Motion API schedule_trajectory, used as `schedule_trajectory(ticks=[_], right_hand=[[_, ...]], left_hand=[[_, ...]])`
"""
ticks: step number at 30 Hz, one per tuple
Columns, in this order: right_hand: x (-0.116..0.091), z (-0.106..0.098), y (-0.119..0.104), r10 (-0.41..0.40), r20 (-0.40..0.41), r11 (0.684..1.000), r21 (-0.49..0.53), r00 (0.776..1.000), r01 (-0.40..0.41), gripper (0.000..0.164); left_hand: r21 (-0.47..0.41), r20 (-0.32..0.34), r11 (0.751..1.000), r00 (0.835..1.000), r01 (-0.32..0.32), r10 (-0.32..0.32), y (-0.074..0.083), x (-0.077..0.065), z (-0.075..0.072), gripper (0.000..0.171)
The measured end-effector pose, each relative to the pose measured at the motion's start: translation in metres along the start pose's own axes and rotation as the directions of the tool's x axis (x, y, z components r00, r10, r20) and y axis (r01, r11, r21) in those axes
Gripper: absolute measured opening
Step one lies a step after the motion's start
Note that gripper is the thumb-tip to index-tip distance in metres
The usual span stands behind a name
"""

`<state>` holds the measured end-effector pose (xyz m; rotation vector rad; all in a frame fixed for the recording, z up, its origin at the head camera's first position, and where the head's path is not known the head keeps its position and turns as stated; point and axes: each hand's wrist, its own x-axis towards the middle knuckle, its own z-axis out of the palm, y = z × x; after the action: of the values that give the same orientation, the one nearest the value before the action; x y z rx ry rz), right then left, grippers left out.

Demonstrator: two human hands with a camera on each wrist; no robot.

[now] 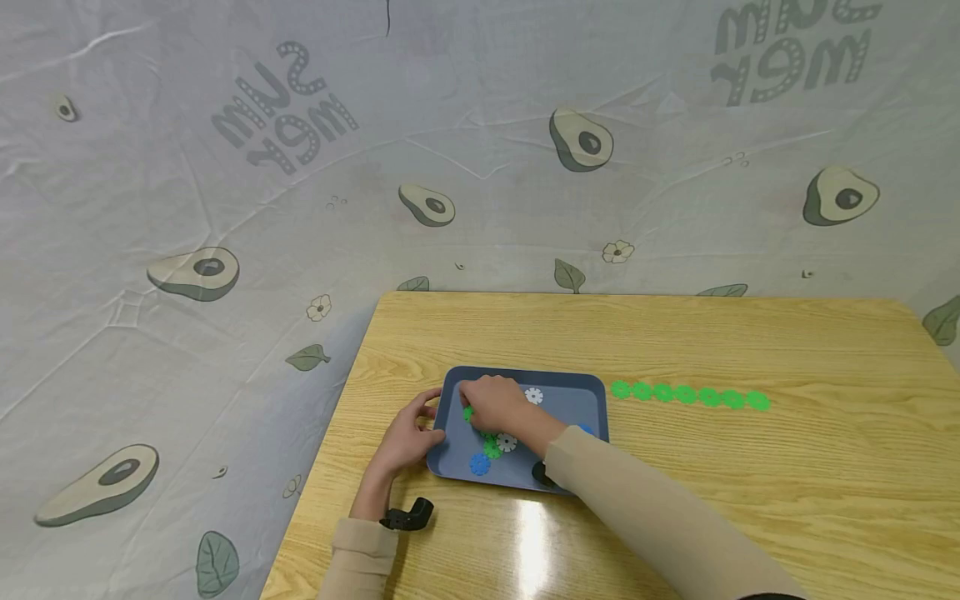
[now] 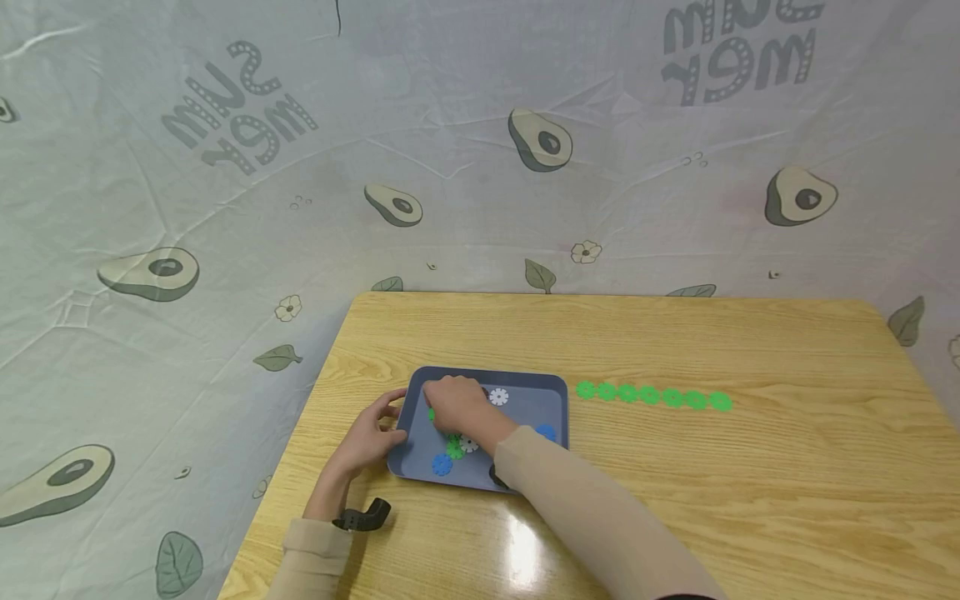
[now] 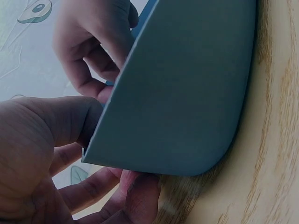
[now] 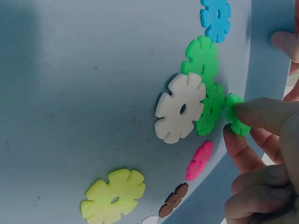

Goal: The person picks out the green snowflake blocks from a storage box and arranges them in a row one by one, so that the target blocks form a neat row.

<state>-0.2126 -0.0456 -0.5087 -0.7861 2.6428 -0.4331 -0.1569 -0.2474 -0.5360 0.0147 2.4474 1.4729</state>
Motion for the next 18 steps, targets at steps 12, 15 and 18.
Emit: schedule_trajectory(ticks=[12,15,18], right_hand=[[-0.016,-0.010,0.012,-0.026,-0.057,0.998,0.063,0.998,0.029,0.010],[-0.021,-0.014,0.018,-0.029,-0.084,0.997,0.065,0.996,0.034,0.010],[-0.026,-0.018,0.025,-0.023,-0.114,0.997,0.077,0.993,0.032,0.011]], left_hand=[[0.007,-0.017,1.000,1.000,0.005,-0.005,-0.001,0.001,0.002,0.072],[0.004,-0.019,1.000,1.000,0.007,-0.007,-0.002,0.001,0.002,0.072],[0.001,-0.024,1.000,1.000,0.005,-0.005,-0.003,0.001,0.003,0.072]])
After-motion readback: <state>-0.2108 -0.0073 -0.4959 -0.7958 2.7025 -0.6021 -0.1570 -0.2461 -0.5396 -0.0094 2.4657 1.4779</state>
